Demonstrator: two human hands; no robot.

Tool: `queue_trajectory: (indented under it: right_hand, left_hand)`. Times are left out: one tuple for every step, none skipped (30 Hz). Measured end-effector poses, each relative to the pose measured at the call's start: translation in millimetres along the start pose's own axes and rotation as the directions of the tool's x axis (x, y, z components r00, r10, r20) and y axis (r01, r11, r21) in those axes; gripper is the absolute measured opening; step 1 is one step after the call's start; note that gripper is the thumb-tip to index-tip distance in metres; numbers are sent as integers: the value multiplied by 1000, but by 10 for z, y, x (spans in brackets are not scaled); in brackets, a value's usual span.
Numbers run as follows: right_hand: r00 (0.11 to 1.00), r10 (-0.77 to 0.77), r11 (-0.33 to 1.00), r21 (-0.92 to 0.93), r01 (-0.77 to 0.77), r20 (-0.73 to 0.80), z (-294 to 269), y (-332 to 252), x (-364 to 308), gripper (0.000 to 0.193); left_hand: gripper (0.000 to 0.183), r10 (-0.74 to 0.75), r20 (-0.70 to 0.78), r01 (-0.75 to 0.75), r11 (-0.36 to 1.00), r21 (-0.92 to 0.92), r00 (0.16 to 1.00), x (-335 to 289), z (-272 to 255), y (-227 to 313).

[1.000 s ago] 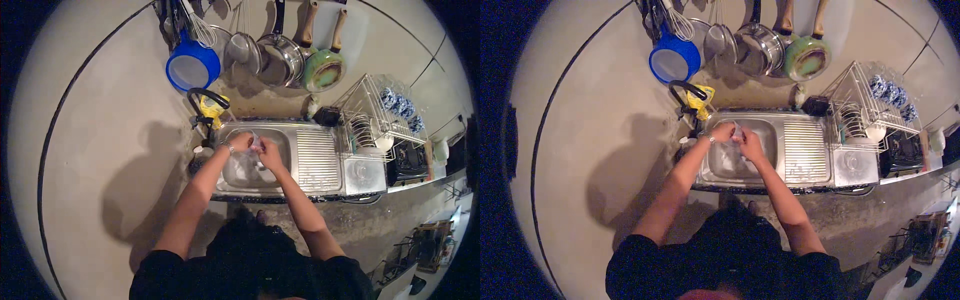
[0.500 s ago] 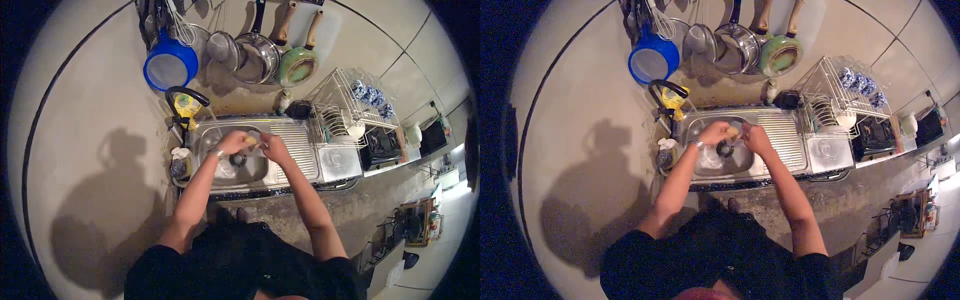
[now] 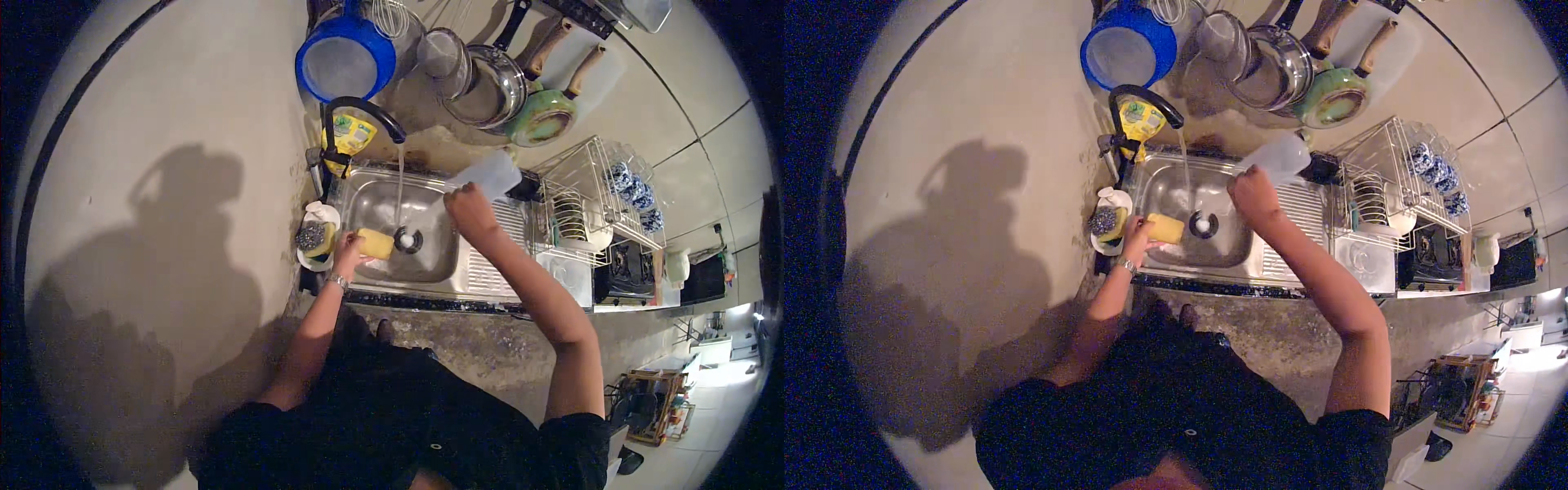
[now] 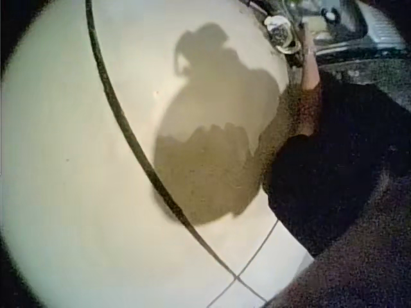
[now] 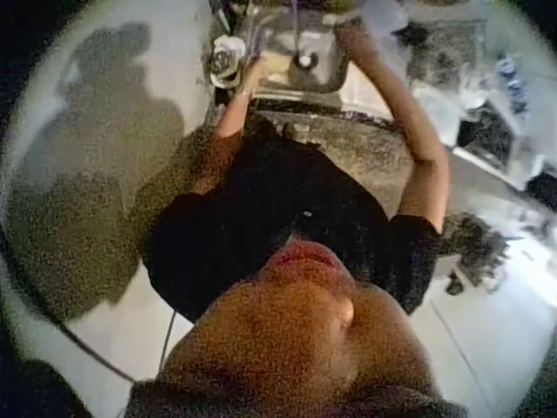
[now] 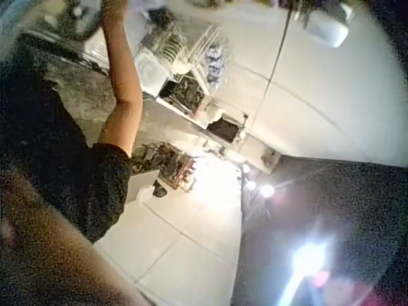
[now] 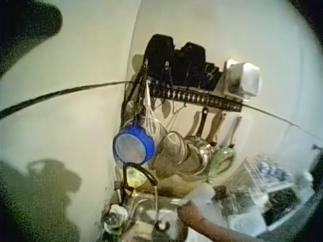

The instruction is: Scrubbing and cleaning the kitchen sink and the surrounding metal counter surface with a sponge and soapy water.

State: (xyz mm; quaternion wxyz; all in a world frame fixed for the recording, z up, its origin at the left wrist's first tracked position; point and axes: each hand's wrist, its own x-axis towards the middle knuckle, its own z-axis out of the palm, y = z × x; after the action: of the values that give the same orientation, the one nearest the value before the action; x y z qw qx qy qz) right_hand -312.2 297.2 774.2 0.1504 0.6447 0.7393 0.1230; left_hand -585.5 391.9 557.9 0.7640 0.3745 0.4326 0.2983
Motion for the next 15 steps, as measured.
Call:
queue_trajectory:
  right_hand:
    - [1000,7,1000,2,-7,1,-149,68,-42,13]
    - [998,50,998,-27,-51,-42,-310,118,-62,13]
    - [992,94,994,-53,-99,-86,-474,170,-98,13]
    - [991,100,993,-47,-104,-88,-644,229,-161,13]
    - [977,137,988,-44,-146,-165,-839,293,-235,13]
    - [955,184,979,-41,-198,-234,-943,345,-336,14]
    - [952,199,976,-36,-213,-233,-964,361,-399,14]
    - [918,233,967,-22,-253,-322,-972,366,-457,14]
    - [874,264,957,-4,-291,-408,-965,354,-508,14]
    - [861,335,942,123,-312,-383,-979,298,-556,13]
    - [837,385,923,170,-346,-388,-813,232,-575,17]
    - [778,484,875,249,-415,-401,-515,104,-576,26]
    - [757,537,841,310,-444,-372,-27,2,-570,35]
    - [785,541,835,303,-459,-302,312,-145,-619,35]
    - [811,557,779,452,-434,-180,653,-251,-676,32]
  left_hand:
    - [30,10,-10,-10,999,45,1000,-47,76,101]
    - [32,-6,-26,7,999,49,1000,-23,30,117]
    - [32,-3,-27,4,998,55,1000,-12,-23,133]
    - [35,22,-17,-20,996,85,1000,-25,-41,168]
    - [38,47,-3,-46,992,115,999,-43,-35,209]
    - [38,43,13,-44,991,125,999,-62,29,244]
    - [41,59,-4,-57,984,168,998,-88,54,271]
    - [45,77,-21,-71,975,210,997,-111,71,287]
    - [45,75,-13,-70,973,219,997,-106,50,259]
    - [47,65,17,-67,974,216,998,-89,18,209]
    - [49,51,52,-61,975,213,997,-79,22,165]
    - [49,40,88,-58,976,211,995,-91,96,165]
    - [49,39,107,-61,974,216,994,-108,232,167]
    - [48,76,103,-98,970,221,992,-129,392,169]
    - [47,115,100,-135,964,227,988,-148,580,198]
